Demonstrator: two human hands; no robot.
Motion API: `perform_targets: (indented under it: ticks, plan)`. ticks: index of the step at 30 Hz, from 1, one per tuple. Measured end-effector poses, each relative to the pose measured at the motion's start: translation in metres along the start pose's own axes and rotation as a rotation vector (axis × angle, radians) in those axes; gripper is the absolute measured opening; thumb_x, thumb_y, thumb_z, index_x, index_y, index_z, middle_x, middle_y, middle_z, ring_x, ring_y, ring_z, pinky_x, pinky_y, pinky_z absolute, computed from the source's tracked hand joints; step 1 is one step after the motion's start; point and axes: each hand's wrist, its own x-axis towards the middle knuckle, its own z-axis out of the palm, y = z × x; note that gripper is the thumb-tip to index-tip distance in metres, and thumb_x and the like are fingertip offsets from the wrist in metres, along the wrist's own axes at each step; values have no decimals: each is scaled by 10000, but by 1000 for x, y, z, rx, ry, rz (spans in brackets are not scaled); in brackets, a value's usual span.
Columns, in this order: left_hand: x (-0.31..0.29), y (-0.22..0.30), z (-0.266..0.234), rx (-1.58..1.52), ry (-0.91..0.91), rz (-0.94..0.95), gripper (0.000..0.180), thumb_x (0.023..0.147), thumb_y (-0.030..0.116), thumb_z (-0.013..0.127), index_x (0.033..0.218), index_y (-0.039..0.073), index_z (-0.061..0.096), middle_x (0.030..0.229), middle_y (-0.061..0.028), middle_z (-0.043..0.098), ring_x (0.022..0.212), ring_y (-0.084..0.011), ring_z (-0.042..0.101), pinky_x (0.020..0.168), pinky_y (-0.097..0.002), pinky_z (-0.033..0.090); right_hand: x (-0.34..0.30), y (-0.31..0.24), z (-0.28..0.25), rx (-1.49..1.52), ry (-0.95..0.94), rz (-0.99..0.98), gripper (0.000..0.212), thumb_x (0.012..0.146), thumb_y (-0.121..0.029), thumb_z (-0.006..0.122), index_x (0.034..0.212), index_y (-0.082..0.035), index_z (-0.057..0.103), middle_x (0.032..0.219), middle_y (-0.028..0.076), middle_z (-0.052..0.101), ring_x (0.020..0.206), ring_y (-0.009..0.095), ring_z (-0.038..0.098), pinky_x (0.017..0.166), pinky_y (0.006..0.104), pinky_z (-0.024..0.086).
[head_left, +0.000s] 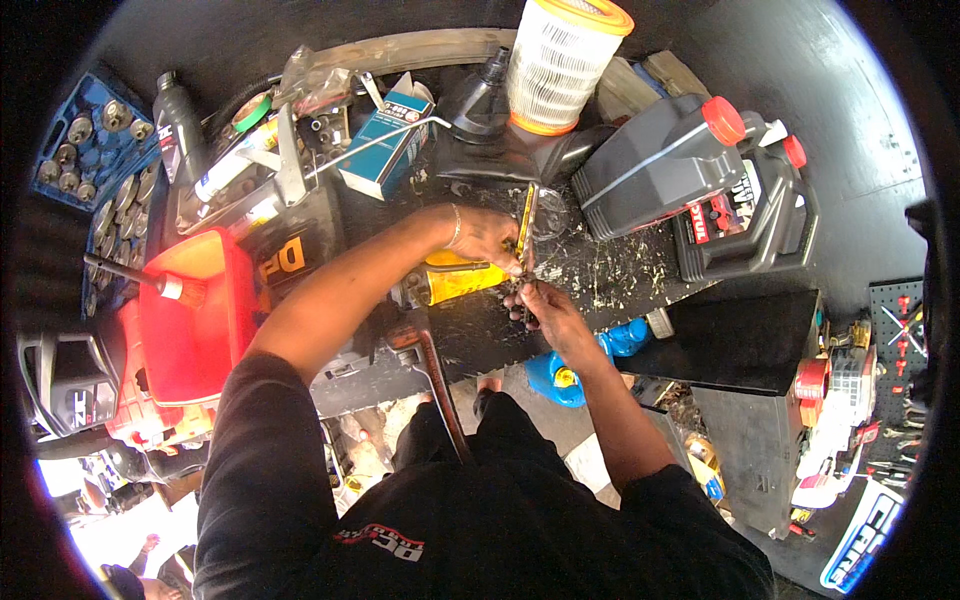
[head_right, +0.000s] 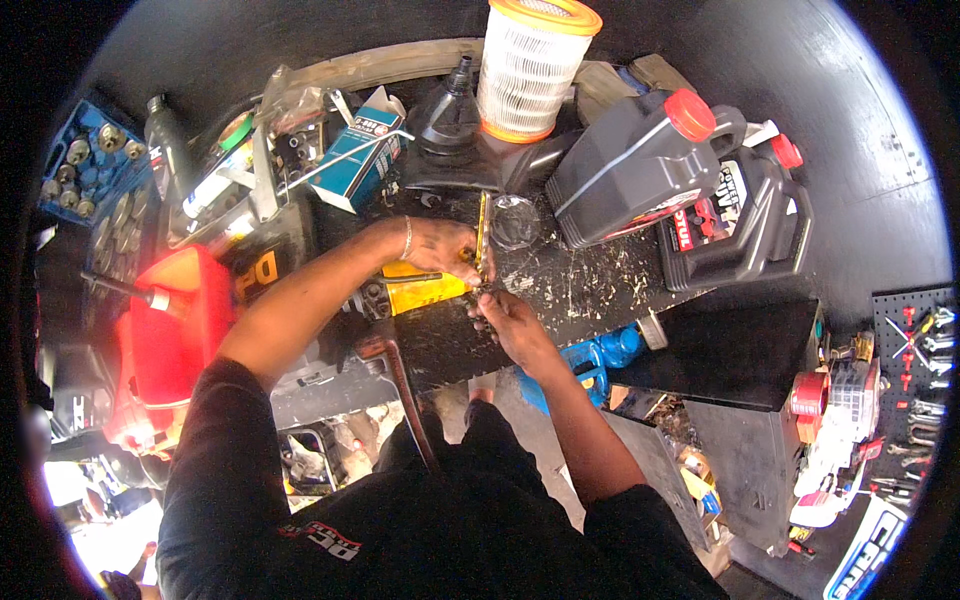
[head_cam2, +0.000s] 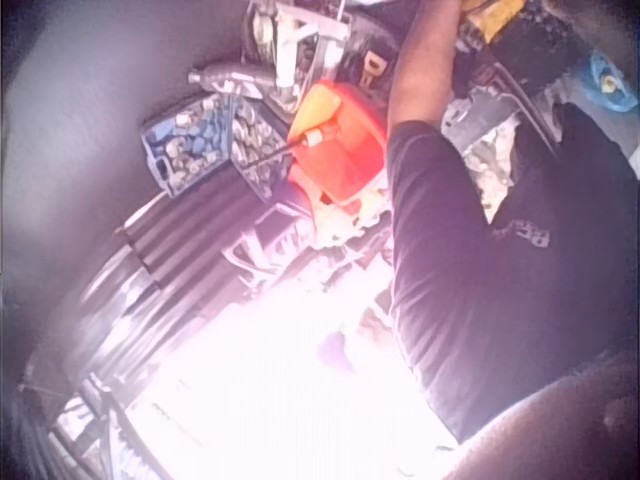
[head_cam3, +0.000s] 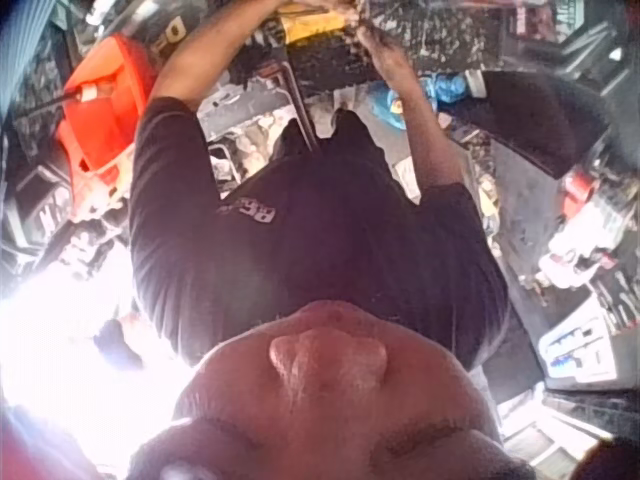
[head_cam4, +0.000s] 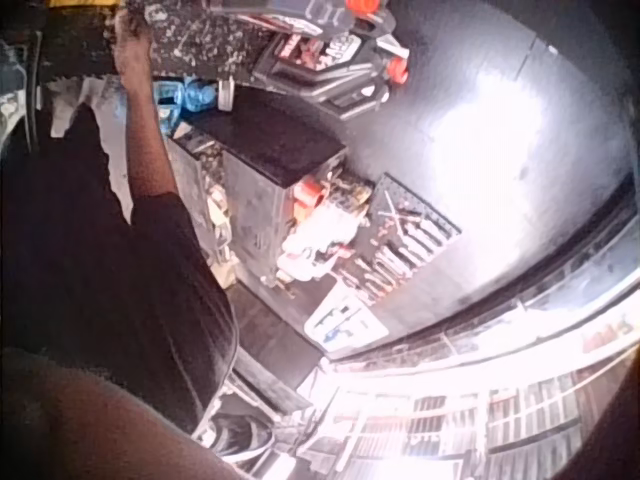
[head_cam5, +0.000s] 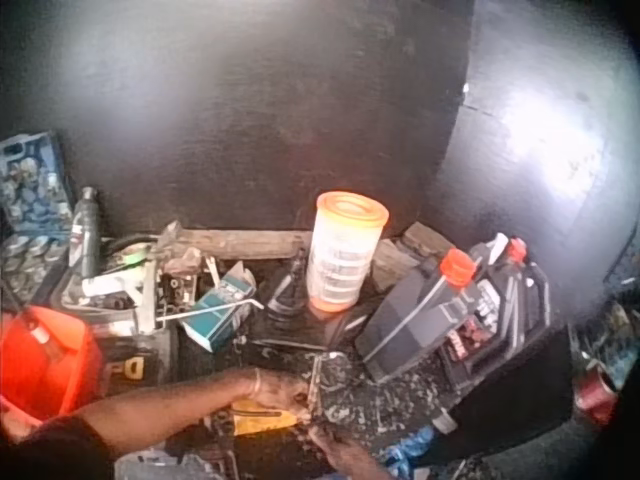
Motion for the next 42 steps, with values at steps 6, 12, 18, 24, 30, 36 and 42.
perform_targets:
  ticks: [6,12,18,24,30,36,42]
  plan:
    - [4,-2,-2,-5,-26,-19,409,946,377,679,1220,74,668,1151,-107,704,1086,-222,631,962,-381,479,4,13,2,382,23,150,491,1020,-517,517,1312,-124,484,1185,32,682,923,201,689,759,364,496]
    - [4,-1,-1,31,-1,-39,347,934,300,675,1201,78,689,1128,-105,729,1057,-232,660,927,-381,498,6,11,-2,385,-49,189,510,1004,-445,547,1413,-151,465,1360,28,637,1053,211,647,866,434,456]
    - [2,4,-1,-16,-13,-48,405,922,360,701,1202,68,679,1133,-99,707,1058,-211,641,933,-378,496,4,1,-10,252,-78,258,498,1000,-399,545,1426,-148,483,1274,37,694,909,171,642,807,375,471]
    - [2,8,-1,-10,-13,-52,380,906,314,698,1205,80,680,1104,-88,715,1038,-197,648,923,-374,502,6,2,-8,379,-133,302,501,976,-359,529,1427,-145,493,1229,65,715,722,162,601,618,281,463]
    - [6,3,0,26,-22,-63,373,900,307,699,1193,77,684,1093,-93,718,1016,-205,656,922,-373,503,10,9,-6,351,-87,290,533,940,-413,527,1383,-117,515,1216,86,719,678,165,597,563,268,439]
    - [5,4,0,49,-23,-74,392,913,346,694,1186,64,686,1083,-89,726,1021,-210,661,922,-372,504,26,12,-32,174,-332,303,606,940,-523,478,1385,-115,530,1227,62,713,795,160,611,651,319,448]
    - [4,13,-3,-10,-44,-59,464,867,388,696,1212,77,692,1179,-148,703,1110,-254,650,996,-400,485,35,14,-32,112,-243,246,584,916,-566,492,1307,-143,587,1200,16,719,912,138,592,782,308,408]
